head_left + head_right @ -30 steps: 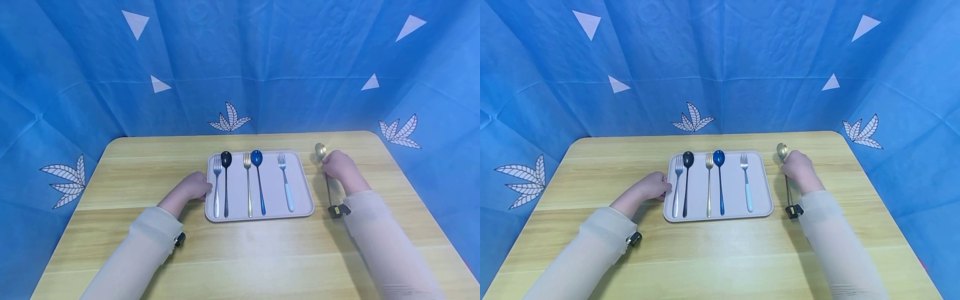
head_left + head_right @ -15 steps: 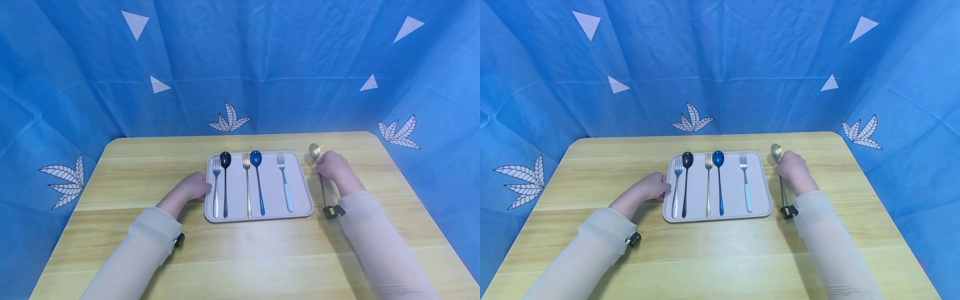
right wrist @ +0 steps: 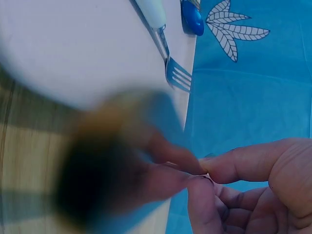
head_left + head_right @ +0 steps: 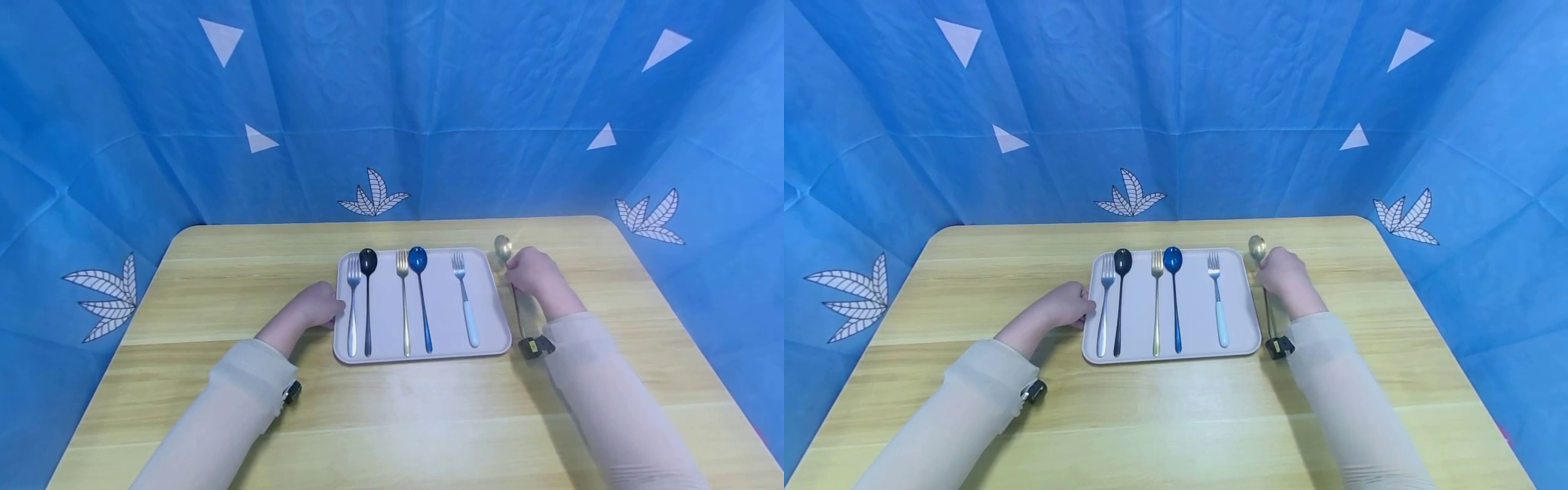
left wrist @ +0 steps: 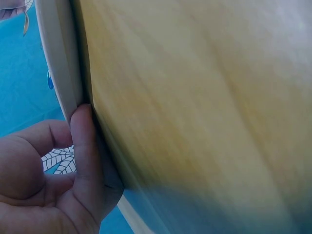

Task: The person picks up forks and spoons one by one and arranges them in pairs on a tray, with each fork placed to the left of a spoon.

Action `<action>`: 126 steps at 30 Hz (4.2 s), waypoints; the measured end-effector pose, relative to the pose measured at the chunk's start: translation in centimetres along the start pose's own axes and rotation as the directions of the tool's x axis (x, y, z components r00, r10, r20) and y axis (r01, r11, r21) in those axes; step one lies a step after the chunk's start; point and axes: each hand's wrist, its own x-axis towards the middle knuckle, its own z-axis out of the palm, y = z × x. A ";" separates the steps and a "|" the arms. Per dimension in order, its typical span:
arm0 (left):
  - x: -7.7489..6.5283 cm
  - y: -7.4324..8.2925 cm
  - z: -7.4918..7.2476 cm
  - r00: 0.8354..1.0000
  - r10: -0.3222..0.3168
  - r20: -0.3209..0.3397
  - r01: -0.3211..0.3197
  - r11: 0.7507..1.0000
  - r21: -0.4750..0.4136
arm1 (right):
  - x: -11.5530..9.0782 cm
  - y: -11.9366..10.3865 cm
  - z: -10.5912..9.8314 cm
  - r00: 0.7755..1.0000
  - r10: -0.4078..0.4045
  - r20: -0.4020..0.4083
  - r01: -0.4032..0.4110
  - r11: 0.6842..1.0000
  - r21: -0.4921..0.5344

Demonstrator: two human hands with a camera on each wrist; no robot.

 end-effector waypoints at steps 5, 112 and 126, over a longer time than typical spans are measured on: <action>0.0 0.0 -0.1 1.000 -0.004 0.002 0.004 1.000 -0.010 | 0.2 -0.5 0.5 1.000 0.008 0.005 -0.008 1.000 0.021; -0.4 0.3 -0.2 1.000 -0.013 -0.004 0.013 1.000 -0.022 | 1.1 -3.2 5.1 1.000 -0.024 -0.019 0.023 0.998 -0.053; -0.6 0.4 -0.2 1.000 -0.018 -0.005 0.018 0.999 -0.027 | 1.1 -3.2 5.2 1.000 -0.020 -0.015 0.020 0.999 -0.040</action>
